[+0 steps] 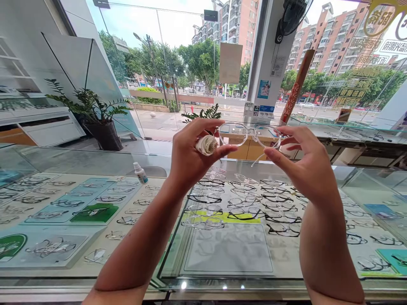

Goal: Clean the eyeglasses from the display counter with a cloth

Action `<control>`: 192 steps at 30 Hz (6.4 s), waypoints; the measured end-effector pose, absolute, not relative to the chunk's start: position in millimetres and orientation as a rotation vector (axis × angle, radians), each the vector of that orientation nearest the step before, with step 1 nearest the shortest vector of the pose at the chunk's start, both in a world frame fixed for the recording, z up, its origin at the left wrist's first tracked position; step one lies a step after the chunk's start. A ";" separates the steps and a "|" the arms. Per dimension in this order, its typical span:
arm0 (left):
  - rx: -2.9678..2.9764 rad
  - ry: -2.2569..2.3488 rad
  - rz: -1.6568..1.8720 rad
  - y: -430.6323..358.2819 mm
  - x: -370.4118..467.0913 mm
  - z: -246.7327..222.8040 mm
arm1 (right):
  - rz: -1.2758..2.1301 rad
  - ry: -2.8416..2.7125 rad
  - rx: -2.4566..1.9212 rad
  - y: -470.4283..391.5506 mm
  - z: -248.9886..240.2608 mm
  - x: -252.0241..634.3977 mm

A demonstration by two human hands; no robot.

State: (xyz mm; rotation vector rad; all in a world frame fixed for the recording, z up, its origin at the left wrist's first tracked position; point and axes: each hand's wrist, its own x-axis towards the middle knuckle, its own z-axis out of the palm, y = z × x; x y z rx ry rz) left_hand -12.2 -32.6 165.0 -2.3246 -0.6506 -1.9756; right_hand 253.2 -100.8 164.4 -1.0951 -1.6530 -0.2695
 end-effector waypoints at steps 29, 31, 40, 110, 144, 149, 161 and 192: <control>-2.472 -0.704 -1.889 -32.7 -19.9 169.9 | -0.405 -1.685 -1.134 -104.9 166.7 250.8; -2.471 -0.718 -1.889 -34.0 -19.4 170.3 | -0.406 -1.689 -1.135 -105.2 166.8 251.0; -2.443 -0.742 -1.892 -36.3 -17.1 170.3 | -0.389 -1.699 -1.160 -104.8 165.6 250.7; -2.521 -0.782 -1.829 -31.1 -19.1 167.9 | -0.453 -1.638 -1.115 -111.8 167.0 240.3; -2.436 -0.776 -1.879 -41.2 -13.1 166.8 | -0.310 -1.697 -1.201 -106.4 162.8 240.8; -2.435 -0.780 -1.884 -40.9 -12.9 166.5 | -0.312 -1.694 -1.211 -106.8 163.2 240.6; -2.441 -0.778 -1.882 -42.0 -11.6 167.3 | -0.302 -1.700 -1.223 -107.5 163.3 241.1; -2.423 -0.767 -1.880 -39.9 -11.9 166.2 | -0.290 -1.700 -1.215 -107.5 163.1 241.4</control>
